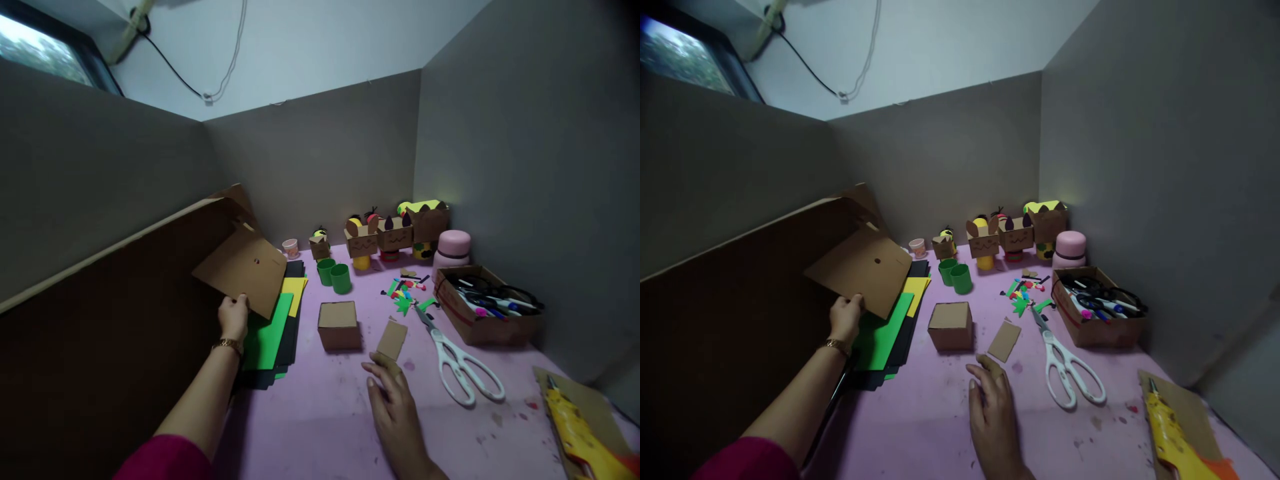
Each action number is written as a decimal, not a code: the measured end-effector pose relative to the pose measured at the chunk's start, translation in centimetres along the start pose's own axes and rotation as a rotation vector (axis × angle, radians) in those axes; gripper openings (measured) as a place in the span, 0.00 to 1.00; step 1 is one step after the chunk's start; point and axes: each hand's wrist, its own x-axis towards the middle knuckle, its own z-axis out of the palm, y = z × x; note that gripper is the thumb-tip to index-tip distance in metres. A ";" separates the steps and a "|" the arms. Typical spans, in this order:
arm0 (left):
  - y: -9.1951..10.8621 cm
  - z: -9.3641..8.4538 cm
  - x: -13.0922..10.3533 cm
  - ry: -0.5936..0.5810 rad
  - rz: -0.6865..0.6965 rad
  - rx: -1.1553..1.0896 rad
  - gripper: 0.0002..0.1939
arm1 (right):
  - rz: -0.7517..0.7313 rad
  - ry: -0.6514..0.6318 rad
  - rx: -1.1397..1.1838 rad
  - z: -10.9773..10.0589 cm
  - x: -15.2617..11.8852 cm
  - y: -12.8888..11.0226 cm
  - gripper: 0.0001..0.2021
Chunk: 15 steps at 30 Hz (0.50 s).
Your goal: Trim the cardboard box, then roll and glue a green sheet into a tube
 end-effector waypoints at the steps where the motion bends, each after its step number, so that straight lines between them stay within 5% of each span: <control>1: -0.2 -0.4 -0.4 0.006 0.031 0.020 0.17 | 0.000 -0.004 0.003 0.0 0.0 0.0 0.13; 15: -0.3 -5.1 -4.5 0.076 0.235 0.286 0.13 | -0.040 0.002 0.030 -0.3 0.0 -0.3 0.12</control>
